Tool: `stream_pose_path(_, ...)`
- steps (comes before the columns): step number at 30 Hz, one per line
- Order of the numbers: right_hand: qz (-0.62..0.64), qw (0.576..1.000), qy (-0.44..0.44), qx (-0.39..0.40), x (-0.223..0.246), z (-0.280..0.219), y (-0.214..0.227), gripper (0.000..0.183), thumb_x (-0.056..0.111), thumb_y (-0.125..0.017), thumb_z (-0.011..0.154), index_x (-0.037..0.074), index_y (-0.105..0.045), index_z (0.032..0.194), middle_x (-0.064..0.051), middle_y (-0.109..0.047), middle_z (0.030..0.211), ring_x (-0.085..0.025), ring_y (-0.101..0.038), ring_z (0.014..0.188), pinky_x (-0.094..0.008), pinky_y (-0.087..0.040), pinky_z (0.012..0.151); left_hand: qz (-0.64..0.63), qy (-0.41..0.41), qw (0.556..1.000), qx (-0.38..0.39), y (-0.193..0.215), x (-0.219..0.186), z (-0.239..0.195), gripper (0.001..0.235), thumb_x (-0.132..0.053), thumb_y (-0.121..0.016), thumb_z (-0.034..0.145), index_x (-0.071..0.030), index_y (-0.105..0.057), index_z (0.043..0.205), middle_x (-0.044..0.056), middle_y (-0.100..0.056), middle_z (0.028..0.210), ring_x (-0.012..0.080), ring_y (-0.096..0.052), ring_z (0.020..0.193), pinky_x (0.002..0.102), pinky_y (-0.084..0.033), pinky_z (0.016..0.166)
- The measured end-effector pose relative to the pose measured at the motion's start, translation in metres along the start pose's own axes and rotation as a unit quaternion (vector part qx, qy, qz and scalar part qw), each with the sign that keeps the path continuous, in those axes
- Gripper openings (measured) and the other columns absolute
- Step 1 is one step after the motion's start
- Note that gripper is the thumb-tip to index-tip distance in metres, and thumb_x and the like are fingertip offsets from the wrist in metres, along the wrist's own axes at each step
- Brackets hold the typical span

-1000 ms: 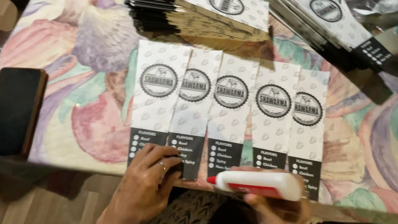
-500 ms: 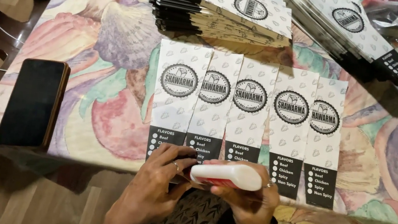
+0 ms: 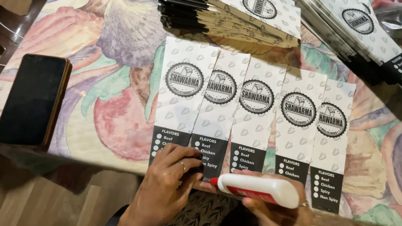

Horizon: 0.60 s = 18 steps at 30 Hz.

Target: The person folds flat printed paper sheets into small rectangular packages, applies glue to the edges, and presses them closed. They repeat this process for several units, then stack the finished packages on the table.

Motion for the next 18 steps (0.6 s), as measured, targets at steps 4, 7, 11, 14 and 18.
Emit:
stream_pose_path(4, 0.168, 0.979, 0.023, 0.108, 0.001, -0.001, -0.022, 0.050, 0.004, -0.085, 0.076, 0.000, -0.058, 0.118, -0.022, -0.075, 0.109, -0.039, -0.080, 0.102, -0.043, -0.073, 0.090, 0.019, 0.006, 1.000, 0.006, 0.002, -0.006, 0.001, 0.013, 0.004, -0.059, 0.092, 0.006, -0.068, 0.102, 0.018, -0.069, 0.114, 0.0326, -0.061, 0.101, 0.046, -0.052, 0.085)
stream_pose_path(7, 0.187, 0.972, 0.049, 0.135, 0.014, 0.001, -0.037, 0.049, 0.005, -0.083, 0.079, -0.001, -0.056, 0.119, -0.024, -0.074, 0.111, -0.042, -0.079, 0.103, -0.047, -0.072, 0.093, 0.029, -0.001, 0.999, 0.017, 0.003, -0.007, 0.002, 0.019, 0.011, -0.053, 0.090, 0.008, -0.067, 0.102, 0.020, -0.069, 0.115, 0.0338, -0.060, 0.101, 0.047, -0.051, 0.085)
stream_pose_path(11, 0.218, 0.966, 0.018, 0.140, 0.007, 0.000, -0.026, 0.046, 0.002, -0.081, 0.084, -0.001, -0.056, 0.123, -0.028, -0.074, 0.117, -0.047, -0.078, 0.108, -0.049, -0.071, 0.097, 0.030, 0.008, 0.999, 0.038, 0.002, -0.004, -0.001, 0.032, 0.017, -0.053, 0.083, 0.005, -0.067, 0.109, 0.016, -0.069, 0.117, 0.0304, -0.059, 0.103, 0.043, -0.053, 0.089)
stream_pose_path(14, 0.138, 0.989, -0.049, 0.025, -0.021, -0.005, 0.003, 0.051, -0.001, -0.083, 0.068, 0.001, -0.058, 0.112, -0.022, -0.075, 0.103, -0.040, -0.079, 0.099, -0.046, -0.068, 0.092, 0.036, 0.010, 0.999, 0.040, 0.002, -0.003, -0.002, 0.023, 0.013, -0.054, 0.086, 0.009, -0.067, 0.104, 0.019, -0.069, 0.117, 0.0348, -0.059, 0.107, 0.049, -0.054, 0.088)
stream_pose_path(18, 0.162, 0.982, -0.054, -0.085, -0.004, -0.006, 0.001, 0.045, 0.006, -0.082, 0.067, 0.000, -0.056, 0.103, -0.029, -0.073, 0.099, -0.040, -0.076, 0.085, -0.051, -0.069, 0.087, -0.016, -0.026, 0.999, 0.021, 0.012, -0.003, -0.004, 0.025, 0.013, -0.045, 0.094, 0.009, -0.064, 0.109, 0.022, -0.065, 0.120, 0.0382, -0.057, 0.106, 0.051, -0.053, 0.090)
Point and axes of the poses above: each hand's wrist, its own z-axis towards the middle knuckle, its own y-axis out of the back of the hand, x = y × z, the point moved 4 cm from there along z, towards the middle knuckle
